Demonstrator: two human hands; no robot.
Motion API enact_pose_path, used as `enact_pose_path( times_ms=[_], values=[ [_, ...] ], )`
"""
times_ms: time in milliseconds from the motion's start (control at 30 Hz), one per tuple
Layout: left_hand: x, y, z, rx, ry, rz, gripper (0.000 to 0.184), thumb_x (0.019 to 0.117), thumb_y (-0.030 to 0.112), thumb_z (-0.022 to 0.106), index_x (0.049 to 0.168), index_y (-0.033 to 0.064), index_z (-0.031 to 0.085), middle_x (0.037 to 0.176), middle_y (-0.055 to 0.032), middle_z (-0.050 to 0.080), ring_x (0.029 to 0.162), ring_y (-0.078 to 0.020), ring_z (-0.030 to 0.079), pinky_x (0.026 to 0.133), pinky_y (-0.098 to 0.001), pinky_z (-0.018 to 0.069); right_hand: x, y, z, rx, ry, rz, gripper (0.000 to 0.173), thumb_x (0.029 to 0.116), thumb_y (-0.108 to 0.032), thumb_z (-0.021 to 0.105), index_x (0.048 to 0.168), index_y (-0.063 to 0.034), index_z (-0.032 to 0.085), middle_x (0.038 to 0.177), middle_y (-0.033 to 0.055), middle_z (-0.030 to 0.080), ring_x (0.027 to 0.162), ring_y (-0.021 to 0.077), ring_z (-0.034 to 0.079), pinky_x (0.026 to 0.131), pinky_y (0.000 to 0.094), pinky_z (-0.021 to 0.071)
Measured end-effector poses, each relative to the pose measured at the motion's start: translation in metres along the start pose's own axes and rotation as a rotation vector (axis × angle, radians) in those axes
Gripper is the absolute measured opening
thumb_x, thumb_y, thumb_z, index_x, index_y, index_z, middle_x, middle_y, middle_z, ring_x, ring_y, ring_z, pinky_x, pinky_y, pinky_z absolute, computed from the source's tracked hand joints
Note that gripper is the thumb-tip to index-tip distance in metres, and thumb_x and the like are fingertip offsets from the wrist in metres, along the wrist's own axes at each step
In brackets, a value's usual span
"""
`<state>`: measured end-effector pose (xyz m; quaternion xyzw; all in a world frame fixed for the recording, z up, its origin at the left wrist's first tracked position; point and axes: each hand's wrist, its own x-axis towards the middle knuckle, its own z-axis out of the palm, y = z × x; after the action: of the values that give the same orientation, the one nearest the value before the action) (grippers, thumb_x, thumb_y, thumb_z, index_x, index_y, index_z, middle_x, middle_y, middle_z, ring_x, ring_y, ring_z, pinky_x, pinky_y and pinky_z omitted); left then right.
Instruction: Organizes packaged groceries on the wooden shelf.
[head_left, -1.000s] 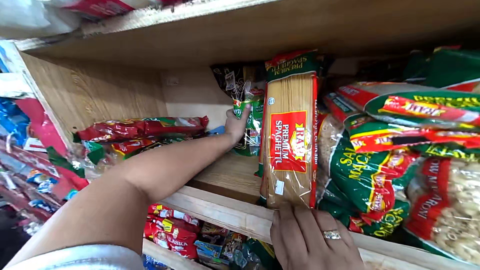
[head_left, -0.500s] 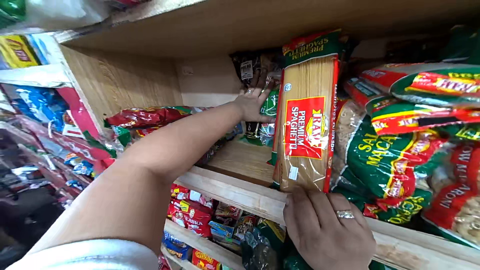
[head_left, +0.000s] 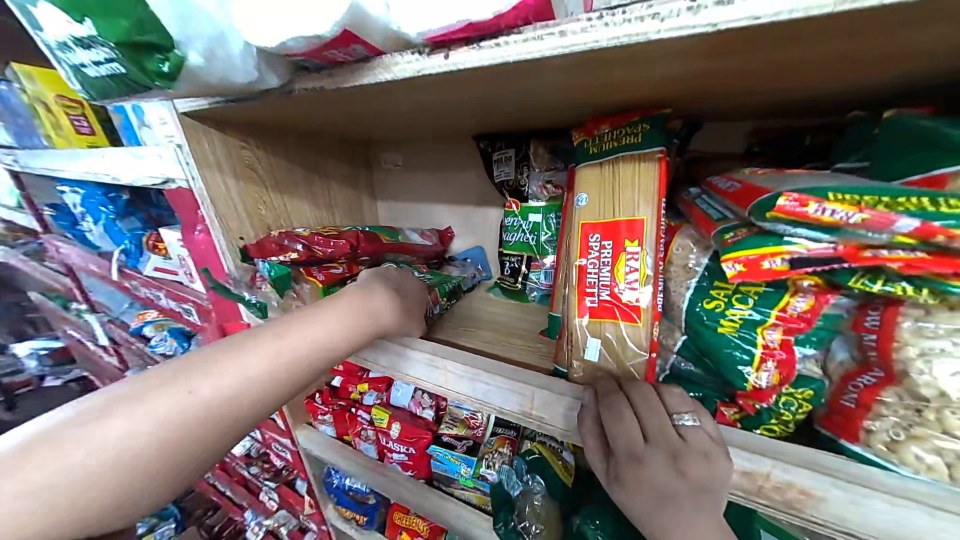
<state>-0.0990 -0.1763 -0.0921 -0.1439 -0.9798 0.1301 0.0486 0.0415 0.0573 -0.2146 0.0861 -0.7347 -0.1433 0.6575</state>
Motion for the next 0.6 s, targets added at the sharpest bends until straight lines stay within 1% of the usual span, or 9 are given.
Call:
enact_pose_path(
  times_ms=[67, 133, 200, 267, 367, 433, 467, 533, 600],
  values=[
    [-0.005, 0.006, -0.001, 0.018, 0.082, 0.027, 0.019, 0.0914, 0.017, 0.071, 0.098, -0.0011, 0.071, 0.107, -0.0234, 0.068, 0.1, -0.0451, 0.066, 0.079, -0.0661, 0.053, 0.0, 0.001, 0.0, 0.004, 0.004, -0.008, 0.026, 0.1025, -0.021, 0.049, 0.09, -0.0087, 0.068, 0.079, 0.0071, 0.066, 0.076, 0.0271, 0.061, 0.069, 0.037, 0.0452],
    [-0.003, 0.003, 0.002, 0.06, 0.195, 0.126, 0.011, 0.0929, 0.009, 0.066, 0.09, -0.0008, 0.071, 0.096, -0.0227, 0.07, 0.095, -0.0451, 0.068, 0.074, -0.0641, 0.053, -0.001, 0.002, -0.001, 0.01, 0.003, -0.014, 0.027, 0.1025, -0.022, 0.048, 0.089, -0.0081, 0.068, 0.079, 0.0078, 0.066, 0.076, 0.0274, 0.061, 0.069, 0.0372, 0.0455],
    [0.001, -0.009, 0.003, 0.036, 0.29, 0.166, 0.014, 0.0946, 0.011, 0.065, 0.09, -0.0009, 0.07, 0.093, -0.0229, 0.07, 0.093, -0.0464, 0.068, 0.073, -0.0653, 0.052, -0.001, 0.002, -0.001, 0.036, 0.025, 0.009, 0.027, 0.1017, -0.022, 0.05, 0.089, -0.0077, 0.07, 0.081, 0.0093, 0.068, 0.077, 0.0283, 0.063, 0.068, 0.0373, 0.0469],
    [0.005, -0.026, -0.001, -0.077, 0.399, 0.134, 0.018, 0.097, 0.014, 0.062, 0.095, -0.0014, 0.071, 0.093, -0.0259, 0.07, 0.092, -0.0499, 0.068, 0.073, -0.0695, 0.0511, -0.002, 0.001, -0.001, 0.169, 0.095, 0.078, 0.026, 0.1005, -0.023, 0.053, 0.091, -0.008, 0.072, 0.088, 0.0113, 0.068, 0.085, 0.0284, 0.064, 0.074, 0.0351, 0.0494],
    [0.013, -0.056, -0.025, -0.342, 0.512, 0.026, 0.023, 0.1005, 0.02, 0.06, 0.102, 0.0008, 0.073, 0.097, -0.0284, 0.07, 0.098, -0.0523, 0.066, 0.081, -0.0753, 0.0478, 0.0, -0.018, -0.007, 0.8, 0.125, 0.231, 0.026, 0.1052, -0.026, 0.052, 0.096, -0.008, 0.069, 0.107, 0.0088, 0.068, 0.108, 0.0165, 0.062, 0.093, 0.0273, 0.0517],
    [0.012, -0.07, -0.044, -0.535, 0.535, -0.053, 0.026, 0.102, 0.022, 0.059, 0.098, 0.0006, 0.074, 0.096, -0.0275, 0.069, 0.098, -0.0489, 0.065, 0.084, -0.0727, 0.0459, 0.01, -0.044, -0.014, 1.371, -0.052, 0.406, 0.029, 0.1074, -0.023, 0.052, 0.107, -0.0013, 0.071, 0.116, 0.007, 0.07, 0.114, 0.0101, 0.065, 0.096, 0.0258, 0.0558],
    [0.01, -0.075, -0.049, -0.623, 0.552, -0.073, 0.027, 0.1025, 0.023, 0.059, 0.096, 0.0008, 0.073, 0.095, -0.0258, 0.068, 0.095, -0.0454, 0.065, 0.083, -0.0705, 0.0462, 0.02, -0.057, -0.018, 1.646, -0.228, 0.566, 0.031, 0.1066, -0.018, 0.05, 0.117, 0.0053, 0.068, 0.12, 0.0103, 0.071, 0.115, 0.0133, 0.067, 0.096, 0.0305, 0.0583],
    [-0.005, -0.079, -0.056, -0.742, 0.616, -0.081, 0.026, 0.1031, 0.024, 0.06, 0.093, 0.0031, 0.072, 0.09, -0.0201, 0.068, 0.088, -0.0369, 0.064, 0.079, -0.0648, 0.0469, 0.051, -0.074, -0.018, 2.042, -0.671, 0.997, 0.045, 0.109, -0.023, 0.041, 0.141, 0.0078, 0.049, 0.133, 0.0177, 0.064, 0.12, 0.0238, 0.066, 0.1, 0.0416, 0.0568],
    [-0.035, -0.073, -0.059, -0.781, 0.708, -0.048, 0.024, 0.1032, 0.024, 0.061, 0.093, 0.0052, 0.072, 0.086, -0.0152, 0.067, 0.082, -0.03, 0.063, 0.075, -0.06, 0.0476, 0.081, -0.085, -0.004, 2.206, -0.918, 1.286, 0.061, 0.112, -0.043, 0.03, 0.157, -0.0023, 0.026, 0.146, 0.0212, 0.053, 0.124, 0.0314, 0.063, 0.101, 0.0476, 0.0544]
  ],
)
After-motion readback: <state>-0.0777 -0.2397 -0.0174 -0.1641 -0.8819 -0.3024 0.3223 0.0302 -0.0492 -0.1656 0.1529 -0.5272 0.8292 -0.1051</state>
